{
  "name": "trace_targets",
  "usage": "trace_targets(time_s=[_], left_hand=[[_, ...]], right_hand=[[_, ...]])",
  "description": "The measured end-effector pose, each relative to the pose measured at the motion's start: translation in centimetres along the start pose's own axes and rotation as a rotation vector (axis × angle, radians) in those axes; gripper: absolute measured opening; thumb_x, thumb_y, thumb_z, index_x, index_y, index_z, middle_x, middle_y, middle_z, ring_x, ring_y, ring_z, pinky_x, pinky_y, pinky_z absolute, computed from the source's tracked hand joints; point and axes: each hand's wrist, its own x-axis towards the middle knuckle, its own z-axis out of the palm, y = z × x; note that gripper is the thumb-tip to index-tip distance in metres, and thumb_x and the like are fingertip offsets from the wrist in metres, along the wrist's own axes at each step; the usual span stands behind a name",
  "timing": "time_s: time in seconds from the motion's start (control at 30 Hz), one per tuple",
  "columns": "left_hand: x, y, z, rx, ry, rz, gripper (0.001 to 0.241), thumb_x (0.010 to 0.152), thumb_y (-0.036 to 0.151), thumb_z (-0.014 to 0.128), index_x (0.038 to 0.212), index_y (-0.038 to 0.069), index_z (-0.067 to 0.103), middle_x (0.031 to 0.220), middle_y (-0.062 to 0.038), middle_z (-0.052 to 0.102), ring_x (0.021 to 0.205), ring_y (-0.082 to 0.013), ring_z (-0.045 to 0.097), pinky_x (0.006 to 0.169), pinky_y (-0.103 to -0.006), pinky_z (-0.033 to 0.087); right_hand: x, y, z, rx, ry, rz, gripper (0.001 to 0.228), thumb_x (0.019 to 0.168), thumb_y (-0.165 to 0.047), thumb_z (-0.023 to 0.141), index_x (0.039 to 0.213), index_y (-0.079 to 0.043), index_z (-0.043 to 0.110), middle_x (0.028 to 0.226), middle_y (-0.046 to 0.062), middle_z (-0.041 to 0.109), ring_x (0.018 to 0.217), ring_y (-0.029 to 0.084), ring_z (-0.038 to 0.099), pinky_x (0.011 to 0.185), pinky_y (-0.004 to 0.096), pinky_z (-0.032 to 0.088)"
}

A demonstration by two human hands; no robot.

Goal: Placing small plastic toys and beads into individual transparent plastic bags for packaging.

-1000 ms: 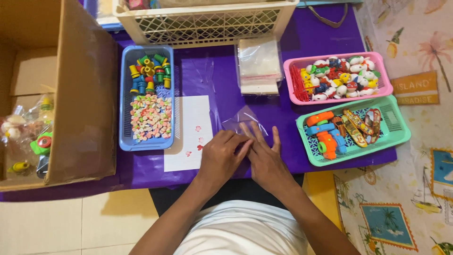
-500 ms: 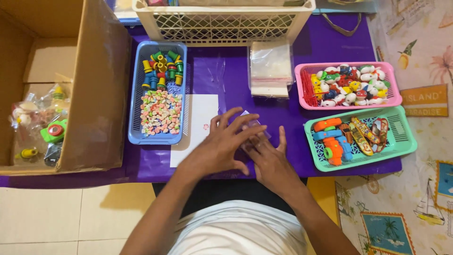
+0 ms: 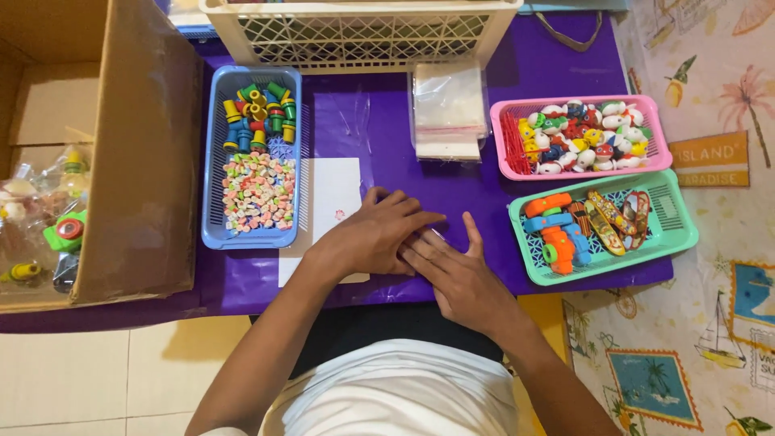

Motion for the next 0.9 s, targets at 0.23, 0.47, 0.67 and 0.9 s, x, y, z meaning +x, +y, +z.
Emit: trace_targets(time_s=[0.23,0.47,0.67,0.9], left_hand=[[-0.2,0.3,-0.5,-0.030,-0.024,-0.015,0.084,0.070,0.036,0.087,0.145,0.018,0.055,0.111,-0.007,0.069,0.114,-0.0294,0.059,0.107,-0.0570,0.032],[0.7,0.1,0.0,0.036,0.065,-0.028,0.087,0.067,0.044,0.091,0.143,0.020,0.056,0.111,-0.006,0.067,0.111,-0.0272,0.056,0.105,-0.0538,0.031],[1.5,-0.4,1.0,0.143,0.105,-0.149,0.097,0.065,0.060,0.090,0.147,0.024,0.053,0.117,-0.002,0.061,0.117,-0.0240,0.051,0.108,-0.0533,0.027],[1.2,0.0,0.7,0.152,0.124,-0.209,0.111,0.056,0.065,0.092,0.150,0.021,0.050,0.129,-0.005,0.055,0.127,-0.0281,0.045,0.110,-0.0575,0.024]], right_hand=[[-0.9,-0.7,-0.8,0.154,0.207,0.055,0.044,0.095,0.005,0.045,0.128,-0.011,0.070,0.132,0.007,0.070,0.128,0.026,0.065,0.122,0.068,0.012],[-4.1,0.6,-2.5,0.049,0.443,0.339,0.045,0.083,0.009,0.056,0.110,-0.018,0.081,0.107,-0.002,0.074,0.100,0.022,0.070,0.102,0.044,0.041],[-8.5,3.2,-6.5,-0.360,0.303,0.805,0.022,0.092,-0.011,0.075,0.113,-0.014,0.073,0.097,0.001,0.060,0.090,0.027,0.061,0.079,0.045,0.042],[-9.3,3.6,-6.4,-0.363,0.202,0.979,0.027,0.086,-0.028,0.087,0.102,-0.012,0.072,0.085,0.003,0.065,0.089,0.029,0.065,0.080,0.043,0.042]])
